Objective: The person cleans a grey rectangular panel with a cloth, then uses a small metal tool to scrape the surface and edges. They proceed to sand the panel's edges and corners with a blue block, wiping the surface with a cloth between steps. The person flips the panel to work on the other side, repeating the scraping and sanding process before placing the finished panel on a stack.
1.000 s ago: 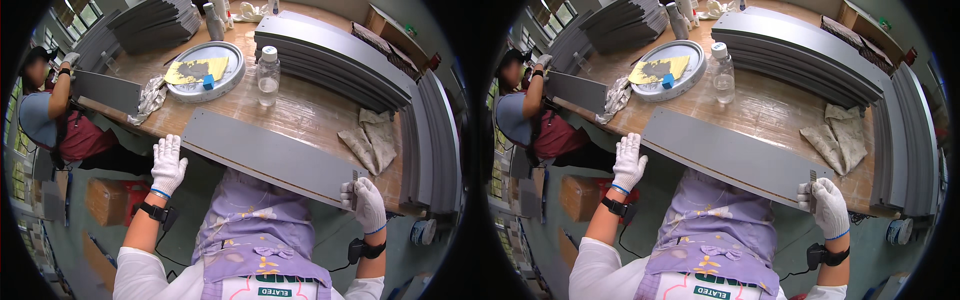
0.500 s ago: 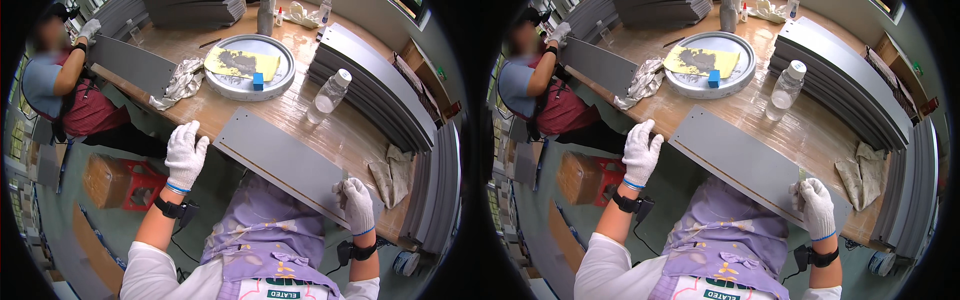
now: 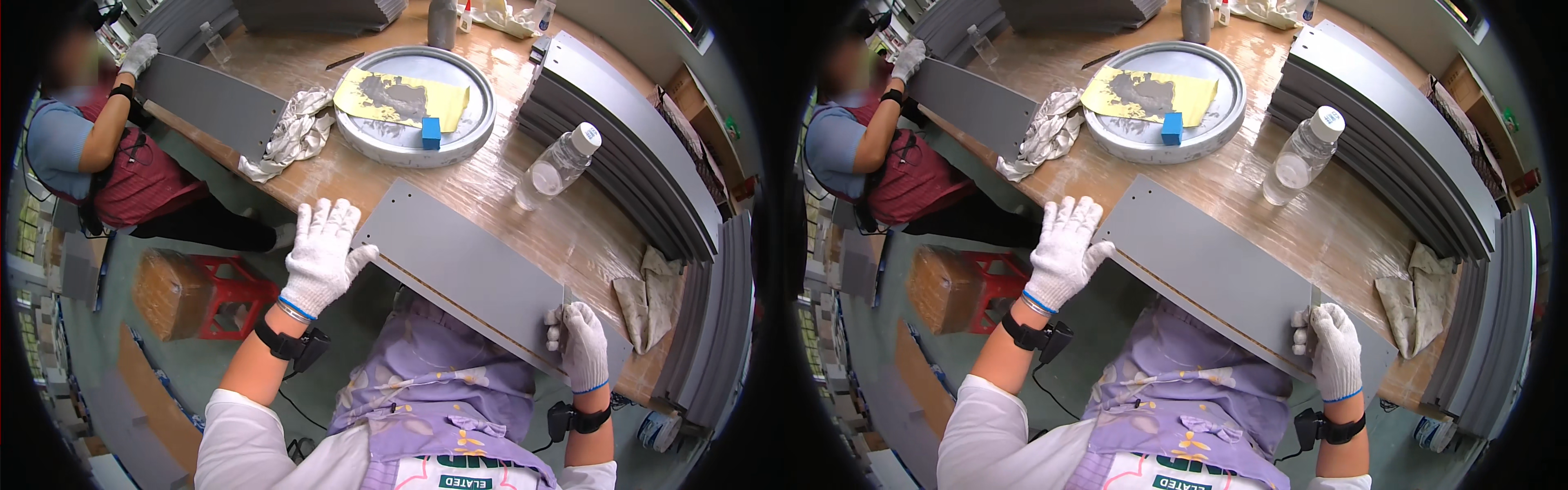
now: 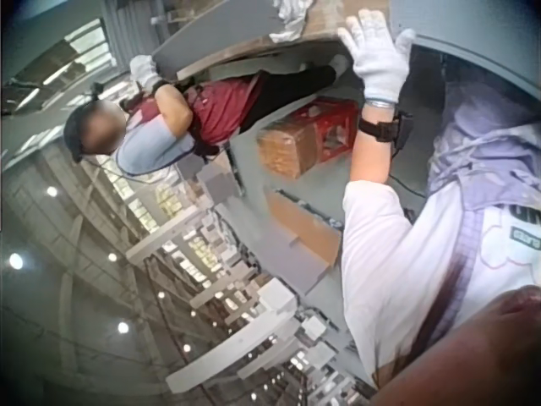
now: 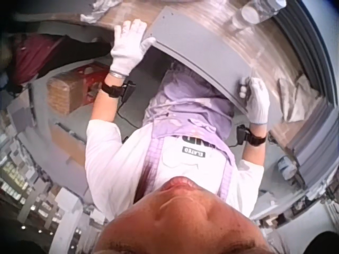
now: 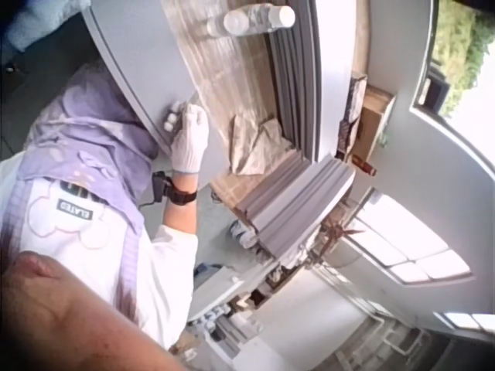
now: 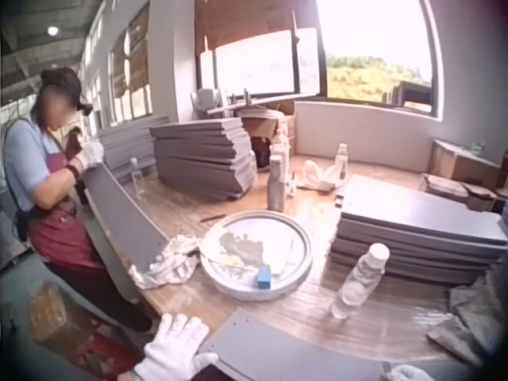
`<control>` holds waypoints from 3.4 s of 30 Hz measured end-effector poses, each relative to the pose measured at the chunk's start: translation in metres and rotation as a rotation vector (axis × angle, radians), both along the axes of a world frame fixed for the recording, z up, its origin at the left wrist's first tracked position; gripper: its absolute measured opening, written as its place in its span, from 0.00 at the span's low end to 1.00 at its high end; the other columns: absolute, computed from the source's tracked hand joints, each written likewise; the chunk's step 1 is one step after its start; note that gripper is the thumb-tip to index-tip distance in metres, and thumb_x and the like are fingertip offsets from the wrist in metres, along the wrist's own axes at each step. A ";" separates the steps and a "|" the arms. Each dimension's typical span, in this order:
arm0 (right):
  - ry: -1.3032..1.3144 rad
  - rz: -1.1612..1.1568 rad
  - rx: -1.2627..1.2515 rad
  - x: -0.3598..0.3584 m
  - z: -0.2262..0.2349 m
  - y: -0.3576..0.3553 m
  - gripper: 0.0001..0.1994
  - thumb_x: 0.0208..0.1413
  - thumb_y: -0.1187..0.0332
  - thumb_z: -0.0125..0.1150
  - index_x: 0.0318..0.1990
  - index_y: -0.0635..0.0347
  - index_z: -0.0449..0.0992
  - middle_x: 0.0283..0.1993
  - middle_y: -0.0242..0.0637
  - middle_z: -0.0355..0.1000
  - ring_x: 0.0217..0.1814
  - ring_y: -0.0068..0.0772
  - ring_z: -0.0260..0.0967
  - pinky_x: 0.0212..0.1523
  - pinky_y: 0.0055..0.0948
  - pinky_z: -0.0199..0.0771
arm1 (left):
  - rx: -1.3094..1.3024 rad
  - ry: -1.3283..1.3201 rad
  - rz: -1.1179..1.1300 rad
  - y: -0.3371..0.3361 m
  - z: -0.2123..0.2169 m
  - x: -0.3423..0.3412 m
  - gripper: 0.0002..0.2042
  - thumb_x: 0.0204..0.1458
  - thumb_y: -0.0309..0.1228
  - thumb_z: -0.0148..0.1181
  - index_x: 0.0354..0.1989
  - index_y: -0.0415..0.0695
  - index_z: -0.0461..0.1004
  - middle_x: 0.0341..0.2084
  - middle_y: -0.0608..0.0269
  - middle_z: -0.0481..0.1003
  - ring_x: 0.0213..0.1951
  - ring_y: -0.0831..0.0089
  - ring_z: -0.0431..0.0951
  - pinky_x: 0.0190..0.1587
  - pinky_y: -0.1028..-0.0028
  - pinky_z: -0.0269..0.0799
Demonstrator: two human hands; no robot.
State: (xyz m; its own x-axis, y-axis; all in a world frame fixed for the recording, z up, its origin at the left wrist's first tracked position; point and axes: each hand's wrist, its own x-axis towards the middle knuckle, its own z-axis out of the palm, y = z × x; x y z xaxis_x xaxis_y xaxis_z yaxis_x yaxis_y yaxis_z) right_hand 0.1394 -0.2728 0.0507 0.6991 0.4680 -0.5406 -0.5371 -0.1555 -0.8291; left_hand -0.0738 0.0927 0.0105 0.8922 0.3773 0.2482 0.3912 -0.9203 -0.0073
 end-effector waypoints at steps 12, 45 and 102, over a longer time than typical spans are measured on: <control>0.106 -0.132 0.087 0.086 0.003 0.027 0.06 0.65 0.68 0.51 0.39 0.62 0.71 0.36 0.41 0.73 0.31 0.29 0.71 0.30 0.25 0.77 | -0.468 -0.151 0.302 -0.020 0.024 -0.005 0.25 0.57 0.35 0.62 0.63 0.40 0.68 0.38 0.52 0.76 0.37 0.61 0.78 0.43 0.64 0.75; -0.534 -0.390 -0.906 -0.048 -0.037 -0.226 0.19 0.64 0.60 0.56 0.58 0.60 0.73 0.45 0.39 0.78 0.38 0.33 0.77 0.41 0.33 0.79 | -0.327 -0.018 0.353 -0.035 0.021 0.023 0.25 0.62 0.43 0.56 0.63 0.41 0.67 0.55 0.48 0.72 0.53 0.52 0.74 0.58 0.62 0.69; -0.340 -0.205 0.153 0.067 0.056 -0.246 0.24 0.54 0.81 0.47 0.61 0.66 0.65 0.54 0.52 0.71 0.51 0.44 0.76 0.51 0.39 0.83 | -1.987 -0.328 0.298 -0.075 -0.025 0.004 0.21 0.63 0.50 0.54 0.48 0.43 0.73 0.30 0.55 0.79 0.23 0.67 0.81 0.25 0.67 0.83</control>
State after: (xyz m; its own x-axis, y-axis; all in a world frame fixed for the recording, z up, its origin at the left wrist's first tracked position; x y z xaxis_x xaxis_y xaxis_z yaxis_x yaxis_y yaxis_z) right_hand 0.2069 -0.5188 0.1067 0.9127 0.3572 -0.1983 -0.2359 0.0645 -0.9696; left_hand -0.0697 0.0172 -0.0149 0.7804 0.3728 -0.5020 0.2779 0.5124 0.8126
